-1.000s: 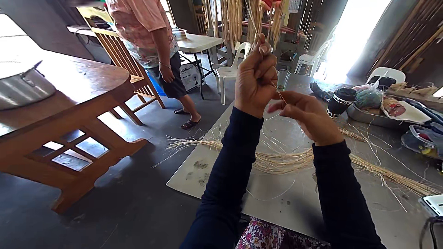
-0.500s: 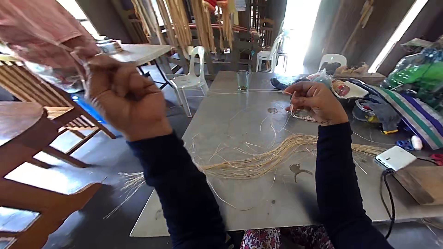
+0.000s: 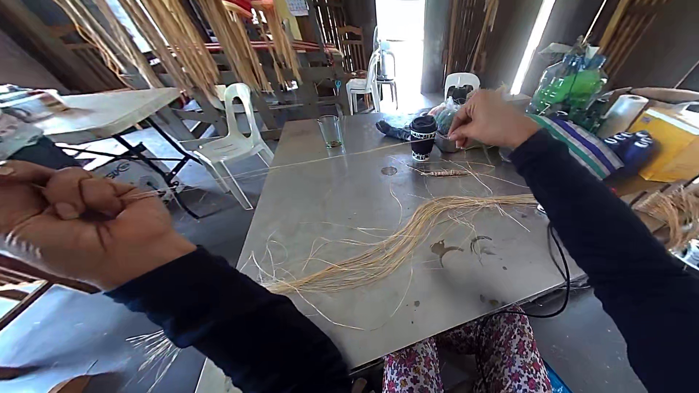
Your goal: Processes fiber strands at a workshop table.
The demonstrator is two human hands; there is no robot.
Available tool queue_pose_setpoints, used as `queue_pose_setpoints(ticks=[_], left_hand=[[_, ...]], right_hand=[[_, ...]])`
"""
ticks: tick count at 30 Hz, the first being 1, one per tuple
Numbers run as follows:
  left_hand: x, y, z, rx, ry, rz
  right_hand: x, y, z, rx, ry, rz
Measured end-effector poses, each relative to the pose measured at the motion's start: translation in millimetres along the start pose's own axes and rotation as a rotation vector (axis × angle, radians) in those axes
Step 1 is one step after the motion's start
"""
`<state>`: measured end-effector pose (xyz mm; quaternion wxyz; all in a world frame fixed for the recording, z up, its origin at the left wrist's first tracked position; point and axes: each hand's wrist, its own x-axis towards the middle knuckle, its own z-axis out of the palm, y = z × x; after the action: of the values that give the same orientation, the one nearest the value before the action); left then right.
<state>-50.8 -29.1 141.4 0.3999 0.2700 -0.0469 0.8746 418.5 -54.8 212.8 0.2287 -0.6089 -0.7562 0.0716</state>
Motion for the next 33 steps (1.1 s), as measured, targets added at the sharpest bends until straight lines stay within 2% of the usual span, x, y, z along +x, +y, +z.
queue_pose_setpoints(ticks=[2,3,5,7,9,10,11,13,15,16,18,20,25,27,29,33], left_hand=[[-6.5,0.8,6.9,0.095,0.094,0.021],[-9.3,-0.1,8.7,0.238,0.130,0.042],[-12.7,-2.7,5.0,0.805,0.183,0.065],[-11.5,-3.0,-5.3,1.514,0.142,-0.039],[-3.0,-7.9,-19.6,1.918,0.025,-0.219],[-3.1,-9.5,-15.5,2.005,-0.038,-0.255],[-8.6,-9.4,0.0,2.028,-0.099,-0.230],[-29.4,-12.5,44.8,1.956,-0.235,-0.045],[-56.8,-27.3,88.6,1.735,-0.428,0.105],[-70.1,-39.2,104.5,1.577,-0.546,0.107],[-89.9,-68.3,118.6,1.224,-0.770,-0.043],[-103.7,-96.0,121.6,0.937,-0.888,-0.214],[-120.5,-131.0,120.7,0.530,-0.830,-0.407],[-124.6,-135.0,121.3,0.493,-0.766,-0.468],[-126.0,-135.9,120.7,0.560,-0.781,-0.476],[-116.7,-140.3,110.3,0.967,-0.906,-0.195]], right_hand=[[3.9,6.9,-10.4,-0.047,0.019,0.013],[5.8,9.9,-14.6,-0.060,0.021,0.027],[8.9,12.9,-20.8,-0.056,0.011,0.064],[12.1,12.4,-23.2,-0.025,0.008,0.066],[18.7,10.8,-23.8,-0.031,0.017,0.007],[21.6,8.7,-22.5,-0.028,0.026,-0.033],[23.7,4.2,-20.1,-0.023,0.036,-0.070],[24.1,-13.5,-14.1,-0.025,0.046,-0.143],[20.2,-38.3,-6.3,-0.040,0.048,-0.238],[17.3,-52.8,-2.8,-0.038,0.037,-0.261],[11.8,-80.6,1.4,-0.005,0.013,-0.287],[8.2,-100.1,4.3,0.109,0.006,-0.298],[4.8,-125.3,5.6,0.564,-0.037,-0.178],[4.6,-127.7,2.6,0.632,-0.029,-0.151],[5.1,-125.9,-0.9,0.577,-0.004,-0.146],[4.9,-115.8,-7.0,0.394,-0.009,-0.146]])
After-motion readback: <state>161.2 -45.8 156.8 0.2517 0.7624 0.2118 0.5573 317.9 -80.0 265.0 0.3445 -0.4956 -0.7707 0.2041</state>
